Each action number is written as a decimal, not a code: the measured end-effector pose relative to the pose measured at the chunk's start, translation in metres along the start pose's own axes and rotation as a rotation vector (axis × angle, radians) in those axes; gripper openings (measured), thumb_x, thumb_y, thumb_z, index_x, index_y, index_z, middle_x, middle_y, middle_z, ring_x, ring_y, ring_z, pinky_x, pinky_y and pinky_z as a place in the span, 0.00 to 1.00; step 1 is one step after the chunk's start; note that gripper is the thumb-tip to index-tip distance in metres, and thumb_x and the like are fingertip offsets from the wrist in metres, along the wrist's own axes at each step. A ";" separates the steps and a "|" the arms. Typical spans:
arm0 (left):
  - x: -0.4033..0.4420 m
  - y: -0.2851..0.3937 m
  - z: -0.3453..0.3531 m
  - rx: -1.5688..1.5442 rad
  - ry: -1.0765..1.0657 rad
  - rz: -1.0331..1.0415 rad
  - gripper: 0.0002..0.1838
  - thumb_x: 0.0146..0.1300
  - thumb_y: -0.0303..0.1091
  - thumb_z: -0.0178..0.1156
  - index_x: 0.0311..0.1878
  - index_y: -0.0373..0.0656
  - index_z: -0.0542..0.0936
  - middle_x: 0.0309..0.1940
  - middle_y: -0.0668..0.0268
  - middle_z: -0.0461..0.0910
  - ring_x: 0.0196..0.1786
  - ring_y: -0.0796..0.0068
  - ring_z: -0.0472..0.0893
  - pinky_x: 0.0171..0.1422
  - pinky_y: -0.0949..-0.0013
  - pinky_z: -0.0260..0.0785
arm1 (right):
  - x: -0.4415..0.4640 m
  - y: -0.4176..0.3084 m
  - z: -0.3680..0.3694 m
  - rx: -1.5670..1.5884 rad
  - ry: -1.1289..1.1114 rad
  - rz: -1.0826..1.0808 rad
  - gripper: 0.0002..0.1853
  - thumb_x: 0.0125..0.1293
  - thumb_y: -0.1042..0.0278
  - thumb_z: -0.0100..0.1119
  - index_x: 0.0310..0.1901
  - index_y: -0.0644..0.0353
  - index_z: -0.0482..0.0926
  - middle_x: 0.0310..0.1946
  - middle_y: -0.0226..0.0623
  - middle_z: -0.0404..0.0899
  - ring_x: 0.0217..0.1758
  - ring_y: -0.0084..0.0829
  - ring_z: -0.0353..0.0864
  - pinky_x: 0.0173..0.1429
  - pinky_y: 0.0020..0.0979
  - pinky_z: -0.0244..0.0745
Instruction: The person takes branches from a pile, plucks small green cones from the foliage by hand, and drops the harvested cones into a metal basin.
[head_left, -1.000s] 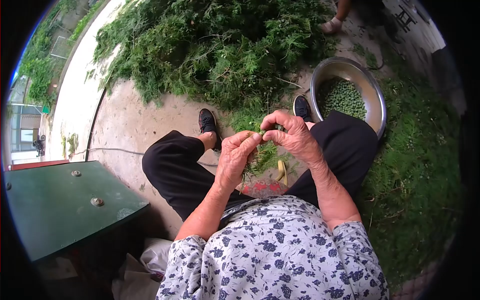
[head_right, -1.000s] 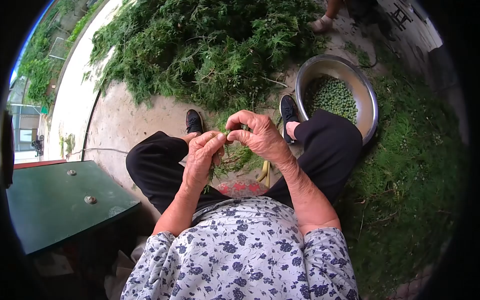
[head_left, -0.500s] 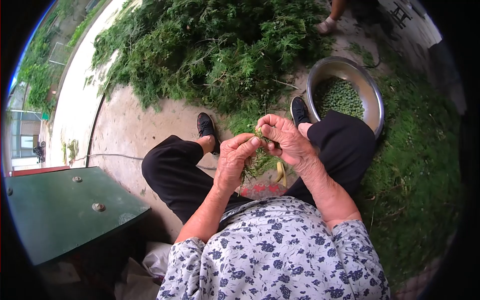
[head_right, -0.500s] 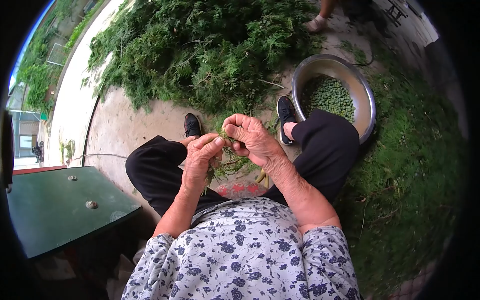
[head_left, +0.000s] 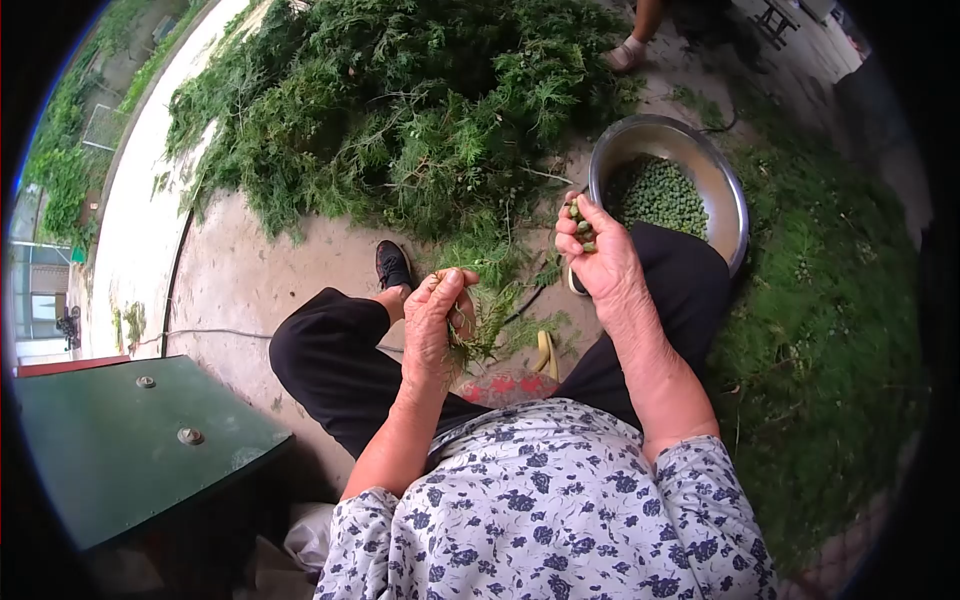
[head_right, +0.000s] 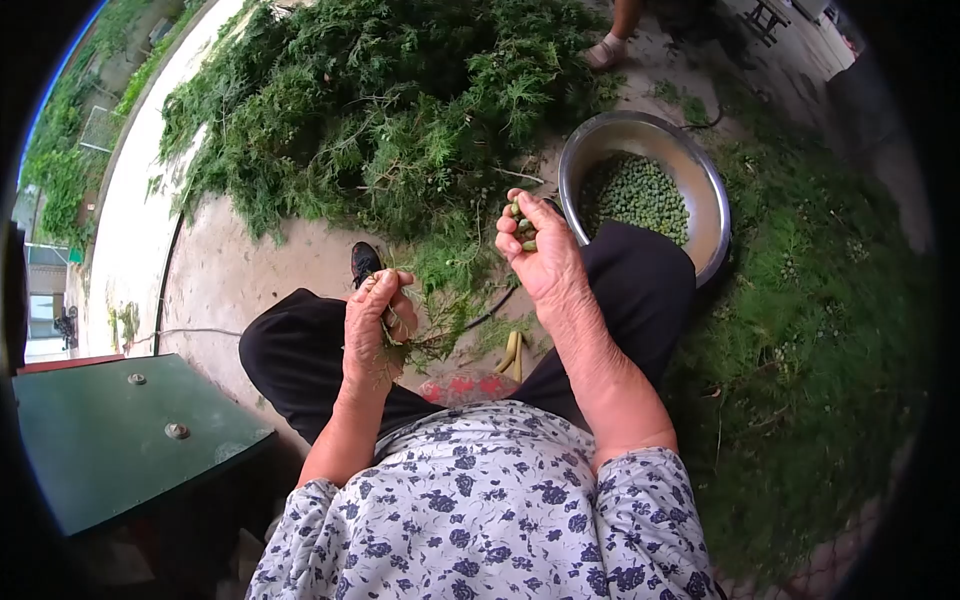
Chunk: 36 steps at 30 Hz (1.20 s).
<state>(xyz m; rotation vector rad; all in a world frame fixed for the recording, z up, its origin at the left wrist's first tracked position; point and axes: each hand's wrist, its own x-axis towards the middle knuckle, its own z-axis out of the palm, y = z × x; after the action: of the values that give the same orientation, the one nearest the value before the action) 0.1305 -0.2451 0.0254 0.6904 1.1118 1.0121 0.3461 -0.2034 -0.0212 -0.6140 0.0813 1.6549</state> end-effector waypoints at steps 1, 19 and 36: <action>0.001 0.001 -0.003 -0.105 0.027 -0.032 0.11 0.64 0.39 0.55 0.36 0.40 0.76 0.17 0.76 0.66 0.18 0.89 0.64 0.20 0.84 0.54 | 0.009 -0.014 -0.009 0.047 0.050 -0.042 0.07 0.66 0.70 0.50 0.39 0.65 0.72 0.30 0.36 0.71 0.29 0.28 0.71 0.24 0.23 0.64; 0.022 0.013 -0.022 -0.584 -0.054 -0.021 0.13 0.70 0.38 0.44 0.38 0.40 0.74 0.12 0.77 0.60 0.09 0.85 0.55 0.14 0.78 0.45 | 0.029 -0.116 -0.035 -0.644 0.070 -0.468 0.18 0.63 0.71 0.54 0.53 0.65 0.67 0.37 0.38 0.75 0.39 0.31 0.78 0.46 0.31 0.76; 0.031 0.024 -0.029 -0.092 0.039 0.170 0.27 0.66 0.49 0.50 0.59 0.38 0.68 0.54 0.59 0.73 0.60 0.70 0.68 0.62 0.72 0.57 | 0.014 0.020 -0.003 -1.424 -0.569 0.070 0.07 0.54 0.73 0.61 0.33 0.68 0.80 0.27 0.32 0.81 0.32 0.19 0.79 0.42 0.22 0.74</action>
<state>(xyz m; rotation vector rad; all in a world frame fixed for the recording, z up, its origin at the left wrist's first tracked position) 0.0993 -0.2077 0.0244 0.7016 1.0462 1.2189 0.3279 -0.1961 -0.0354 -1.1173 -1.6053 1.7063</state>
